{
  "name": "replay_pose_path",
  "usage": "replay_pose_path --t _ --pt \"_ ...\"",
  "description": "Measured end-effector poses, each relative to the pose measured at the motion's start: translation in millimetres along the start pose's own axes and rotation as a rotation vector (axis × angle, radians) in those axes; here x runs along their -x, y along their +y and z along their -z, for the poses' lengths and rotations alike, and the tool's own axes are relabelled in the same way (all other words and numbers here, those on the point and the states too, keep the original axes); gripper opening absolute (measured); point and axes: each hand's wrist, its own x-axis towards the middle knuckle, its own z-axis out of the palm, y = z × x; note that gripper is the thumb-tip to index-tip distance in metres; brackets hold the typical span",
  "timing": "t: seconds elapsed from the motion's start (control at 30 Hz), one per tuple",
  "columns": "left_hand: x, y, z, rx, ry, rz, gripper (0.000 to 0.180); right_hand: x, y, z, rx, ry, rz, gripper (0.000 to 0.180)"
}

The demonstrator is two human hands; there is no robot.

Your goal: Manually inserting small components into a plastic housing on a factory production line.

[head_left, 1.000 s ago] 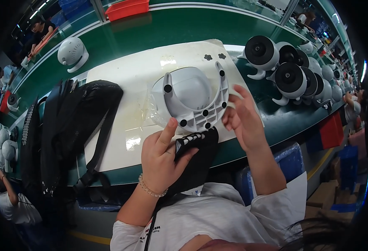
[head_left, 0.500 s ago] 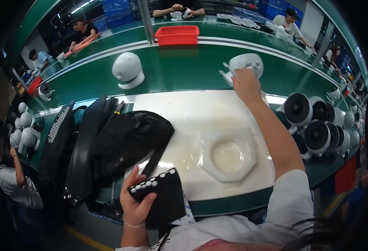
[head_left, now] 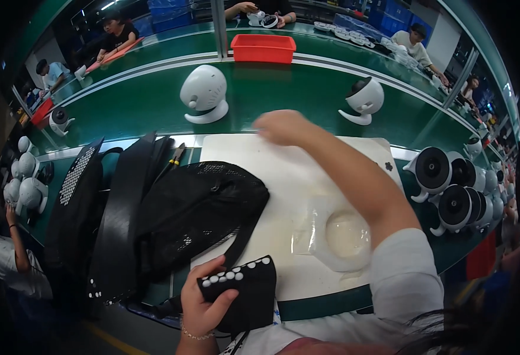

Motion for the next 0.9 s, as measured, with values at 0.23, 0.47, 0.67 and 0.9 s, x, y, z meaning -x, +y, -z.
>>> replay_pose_path --t 0.23,0.47,0.67,0.9 --pt "2 -1 3 -0.068 -0.098 0.116 0.039 -102 -89 -28 -0.066 0.067 -0.091 0.047" --pt "3 -1 1 -0.006 -0.055 0.071 0.033 -68 -52 -8 0.109 0.386 -0.207 0.023" --pt "13 -14 2 0.135 -0.009 -0.027 0.027 82 -18 74 -0.810 0.525 -0.274 0.026" --pt "39 11 -44 0.457 -0.321 -0.032 0.029 271 -44 88 -1.419 0.457 -0.323 0.025"
